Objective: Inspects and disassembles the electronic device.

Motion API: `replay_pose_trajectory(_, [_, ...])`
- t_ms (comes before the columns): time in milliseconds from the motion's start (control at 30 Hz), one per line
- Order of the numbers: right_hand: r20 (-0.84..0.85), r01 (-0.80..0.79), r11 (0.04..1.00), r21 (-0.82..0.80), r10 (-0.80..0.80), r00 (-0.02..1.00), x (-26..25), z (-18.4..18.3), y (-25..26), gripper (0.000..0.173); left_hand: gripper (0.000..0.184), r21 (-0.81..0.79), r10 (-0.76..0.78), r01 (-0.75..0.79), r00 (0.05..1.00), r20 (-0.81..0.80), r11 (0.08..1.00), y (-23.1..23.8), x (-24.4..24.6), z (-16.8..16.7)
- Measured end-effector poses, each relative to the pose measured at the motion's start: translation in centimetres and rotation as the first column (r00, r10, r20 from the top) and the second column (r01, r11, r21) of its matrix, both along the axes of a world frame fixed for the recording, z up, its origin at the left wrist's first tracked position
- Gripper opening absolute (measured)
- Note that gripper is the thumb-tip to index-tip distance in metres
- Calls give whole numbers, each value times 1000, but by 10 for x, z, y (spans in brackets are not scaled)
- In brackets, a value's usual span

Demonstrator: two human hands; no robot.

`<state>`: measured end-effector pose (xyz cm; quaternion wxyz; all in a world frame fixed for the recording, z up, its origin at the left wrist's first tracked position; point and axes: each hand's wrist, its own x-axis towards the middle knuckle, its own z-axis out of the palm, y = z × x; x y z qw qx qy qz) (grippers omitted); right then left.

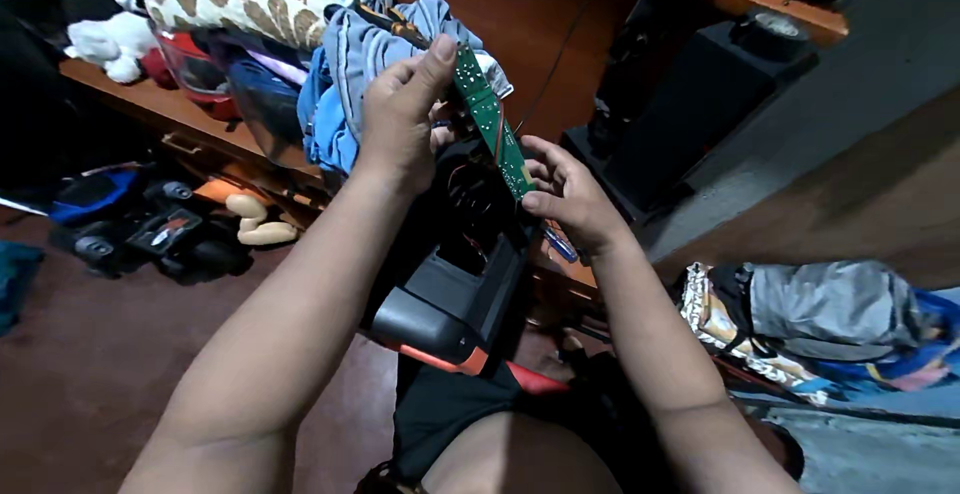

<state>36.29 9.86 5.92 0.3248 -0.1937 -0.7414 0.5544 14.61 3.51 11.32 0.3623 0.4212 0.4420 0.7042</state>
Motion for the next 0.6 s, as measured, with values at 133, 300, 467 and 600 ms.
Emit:
replay_pose_trajectory(133, [72, 32, 998, -58, -28, 997, -6, 4, -7, 99, 37, -19, 27, -27, 1000, -6, 999, 1, 1, -2])
replay_pose_trajectory(300, [53, 6, 994, -108, -1, 999, -7, 2, -6, 93, 44, -60, 35, -34, 999, 3, 998, 3, 4, -3])
replay_pose_trajectory(467, [5, 5, 991, -134, -5, 1000, -7, 1, -6, 84, 46, -69, 51, -50, 999, 5, 996, 1, 8, -2])
replay_pose_trajectory(600, [6, 3, 993, -114, -3, 1000, -4, 2, -6, 90, 44, -12, 17, -17, 1000, -2, 1000, 0, 7, -3])
